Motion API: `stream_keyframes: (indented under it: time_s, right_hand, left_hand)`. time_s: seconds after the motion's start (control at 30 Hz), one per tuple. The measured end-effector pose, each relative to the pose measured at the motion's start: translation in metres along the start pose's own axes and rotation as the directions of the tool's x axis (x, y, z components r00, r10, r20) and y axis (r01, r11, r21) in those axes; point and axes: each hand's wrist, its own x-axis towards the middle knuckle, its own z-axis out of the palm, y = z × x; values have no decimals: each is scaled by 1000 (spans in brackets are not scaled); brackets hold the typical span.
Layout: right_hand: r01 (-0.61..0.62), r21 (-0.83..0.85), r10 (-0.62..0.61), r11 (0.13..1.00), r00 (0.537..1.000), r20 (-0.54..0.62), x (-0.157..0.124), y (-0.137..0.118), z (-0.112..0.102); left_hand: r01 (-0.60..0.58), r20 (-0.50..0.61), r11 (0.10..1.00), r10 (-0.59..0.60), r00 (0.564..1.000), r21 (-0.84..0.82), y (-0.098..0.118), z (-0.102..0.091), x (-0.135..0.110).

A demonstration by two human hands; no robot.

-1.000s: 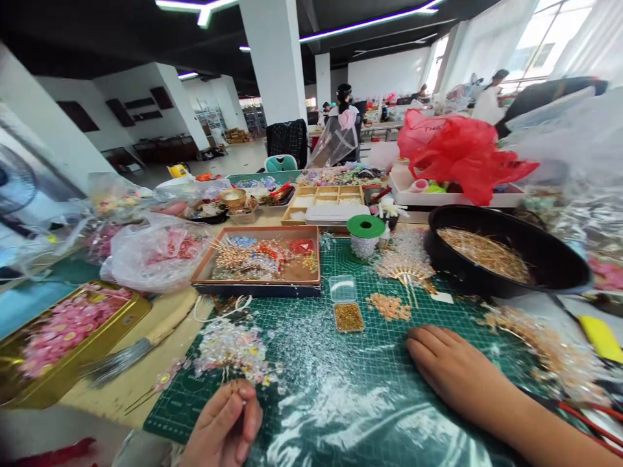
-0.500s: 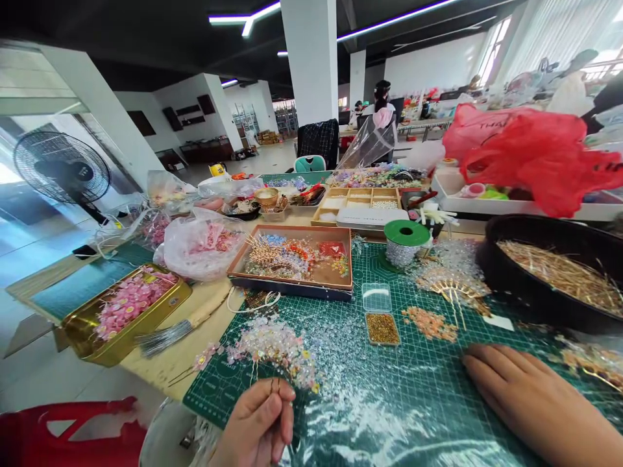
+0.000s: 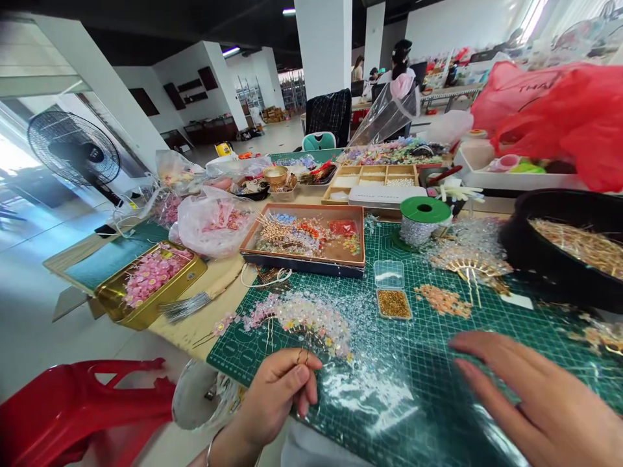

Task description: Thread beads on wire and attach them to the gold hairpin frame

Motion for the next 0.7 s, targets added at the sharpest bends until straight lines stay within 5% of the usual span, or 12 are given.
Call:
stream_keyframes:
  time_s: [0.2,0.4,0.53,0.7]
  right_hand:
    - [-176,422,50,890,955,292,10,-66,17]
    - [-505,730,-10,461,820,573,41,-107,11]
    - [-594,767,-98,243,771,629,45,-126,11]
    - [-594,782,-114,190,777,618,46,-136,13]
  left_hand:
    - [-22,55,989,14,998,144,7,4,-5]
    - [-57,100,973,35,994,225,10,8,-10]
    - [-64,132,970,33,991,236,8,7,-10]
    - [-74,175,968,32,984,241,10,7,-9]
